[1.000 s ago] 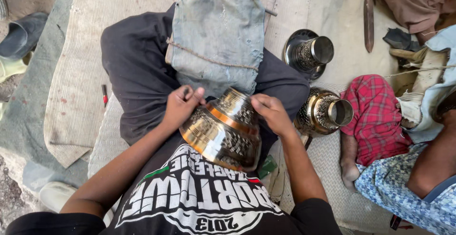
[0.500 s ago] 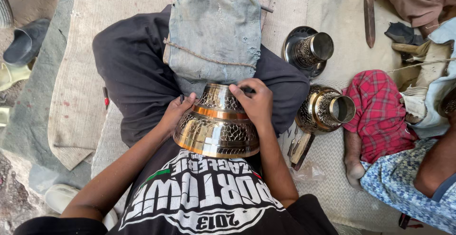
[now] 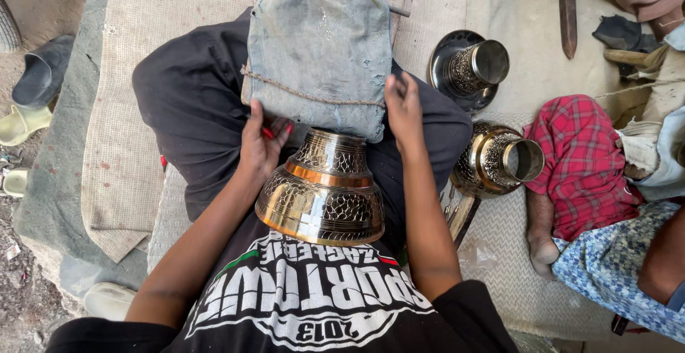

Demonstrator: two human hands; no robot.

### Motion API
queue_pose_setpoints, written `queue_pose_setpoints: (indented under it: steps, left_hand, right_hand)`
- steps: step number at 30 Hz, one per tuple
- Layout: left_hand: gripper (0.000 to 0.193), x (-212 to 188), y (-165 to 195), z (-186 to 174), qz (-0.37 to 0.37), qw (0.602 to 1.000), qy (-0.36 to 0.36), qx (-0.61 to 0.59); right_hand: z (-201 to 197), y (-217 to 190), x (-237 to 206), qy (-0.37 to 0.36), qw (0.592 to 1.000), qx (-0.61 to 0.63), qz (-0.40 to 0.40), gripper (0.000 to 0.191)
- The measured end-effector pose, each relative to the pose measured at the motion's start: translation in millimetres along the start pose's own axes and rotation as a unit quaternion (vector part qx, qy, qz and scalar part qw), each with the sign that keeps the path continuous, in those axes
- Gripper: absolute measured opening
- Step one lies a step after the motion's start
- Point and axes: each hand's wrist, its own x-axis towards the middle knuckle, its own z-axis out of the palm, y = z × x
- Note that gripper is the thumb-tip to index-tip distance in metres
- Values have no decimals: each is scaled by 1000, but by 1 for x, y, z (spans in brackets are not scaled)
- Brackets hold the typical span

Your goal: The person sits on the ground with an engraved brass pot resting on their lap and repeatedly strikes a small chisel with a wooden mallet to carve decorative patterns into the metal surface. They reposition the chisel around the pot's rim and body as they work, with other brass vessels nearby.

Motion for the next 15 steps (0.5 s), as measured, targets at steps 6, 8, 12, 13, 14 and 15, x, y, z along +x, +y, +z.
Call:
queue_pose_setpoints:
  steps: [6, 8, 12, 13, 14, 15]
  left_hand:
    - [52, 17, 6, 27, 181, 983, 3, -7]
    - [44, 22, 9, 32, 216, 976, 12, 0]
    - [36, 33, 18, 38, 258, 965, 37, 23]
    - [38, 38, 23, 41, 269, 961, 54, 36]
    - [41, 41, 27, 42, 283, 956, 54, 52]
    - [43, 44, 32, 44, 298, 951, 52, 67]
  right_hand:
    - [29, -40, 36, -109, 966, 219, 82, 81]
    - [32, -46, 37, -123, 958, 244, 88, 77]
    - [35, -45, 37, -96, 960, 259, 43, 72]
    - [37, -44, 39, -88, 961, 260, 35, 72]
    - [39, -42, 40, -78, 961, 262, 32, 70]
    - [43, -41, 42, -69, 961, 265, 27, 69]
